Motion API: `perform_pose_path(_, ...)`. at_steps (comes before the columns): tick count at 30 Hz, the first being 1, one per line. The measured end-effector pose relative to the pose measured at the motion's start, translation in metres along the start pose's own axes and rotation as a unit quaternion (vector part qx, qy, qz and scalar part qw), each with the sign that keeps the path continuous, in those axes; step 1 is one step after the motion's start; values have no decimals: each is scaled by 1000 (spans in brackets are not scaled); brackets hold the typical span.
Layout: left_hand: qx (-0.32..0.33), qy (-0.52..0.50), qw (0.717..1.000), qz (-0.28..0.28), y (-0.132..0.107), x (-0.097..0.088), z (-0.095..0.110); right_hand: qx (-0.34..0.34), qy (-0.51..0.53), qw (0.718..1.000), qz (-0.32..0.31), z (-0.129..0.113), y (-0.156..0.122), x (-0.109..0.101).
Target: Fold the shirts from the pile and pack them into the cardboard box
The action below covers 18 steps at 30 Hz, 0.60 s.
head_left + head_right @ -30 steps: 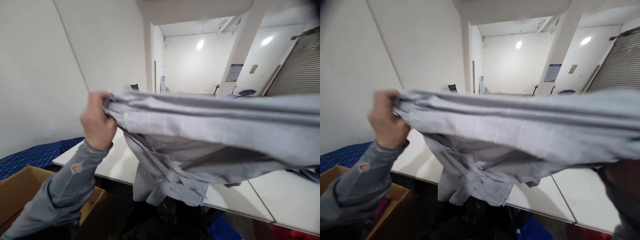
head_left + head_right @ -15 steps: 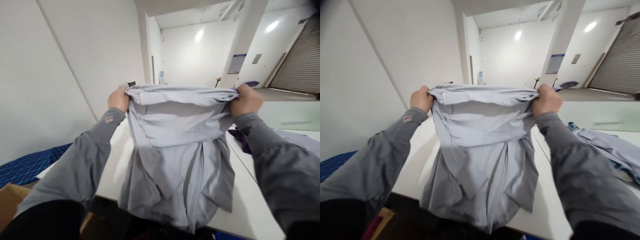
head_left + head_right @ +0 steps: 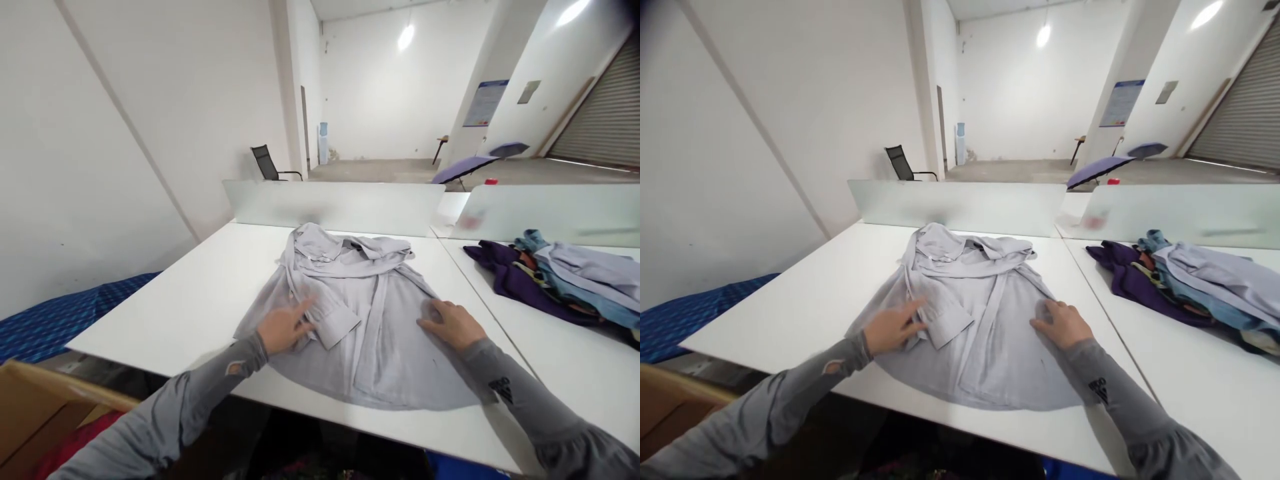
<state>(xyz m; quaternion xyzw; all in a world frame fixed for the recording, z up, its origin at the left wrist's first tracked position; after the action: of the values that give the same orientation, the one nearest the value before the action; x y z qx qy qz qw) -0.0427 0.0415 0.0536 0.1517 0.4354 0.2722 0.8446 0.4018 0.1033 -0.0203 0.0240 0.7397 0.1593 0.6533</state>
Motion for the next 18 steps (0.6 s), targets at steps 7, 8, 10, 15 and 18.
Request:
perform_pose_path(7, -42, -49, 998, -11, 7, -13, -26, -144, 45, 986, 73, -32, -61, -9)
perform_pose_path(8, -50, -55, 997, -6, 8, -14, -30, -153, 39, 984, 84, -34, -66, -9)
perform_pose_path(10, -67, -67, 995, 6, 9, -19, -39, -154, 32, 983, 95, -31, -72, -11)
perform_pose_path(15, -125, -92, 986, 66, 28, -63, -80, -149, 63, 986, 28, -17, -69, -18)
perform_pose_path(18, -167, -75, 975, 124, 37, -97, -116, -109, 93, 990, 11, -8, -63, -20)
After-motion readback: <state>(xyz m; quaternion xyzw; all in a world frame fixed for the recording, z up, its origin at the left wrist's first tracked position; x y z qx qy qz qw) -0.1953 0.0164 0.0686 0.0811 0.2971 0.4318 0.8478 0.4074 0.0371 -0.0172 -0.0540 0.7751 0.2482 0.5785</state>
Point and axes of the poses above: each hand's wrist, its own y-axis towards the middle knuckle, its own x-axis out of the palm, z = x × y, the point moved 3 cm from there along y, towards the middle knuckle, and after that the axes turned 7 degrees about z, right-handed, at the moved point
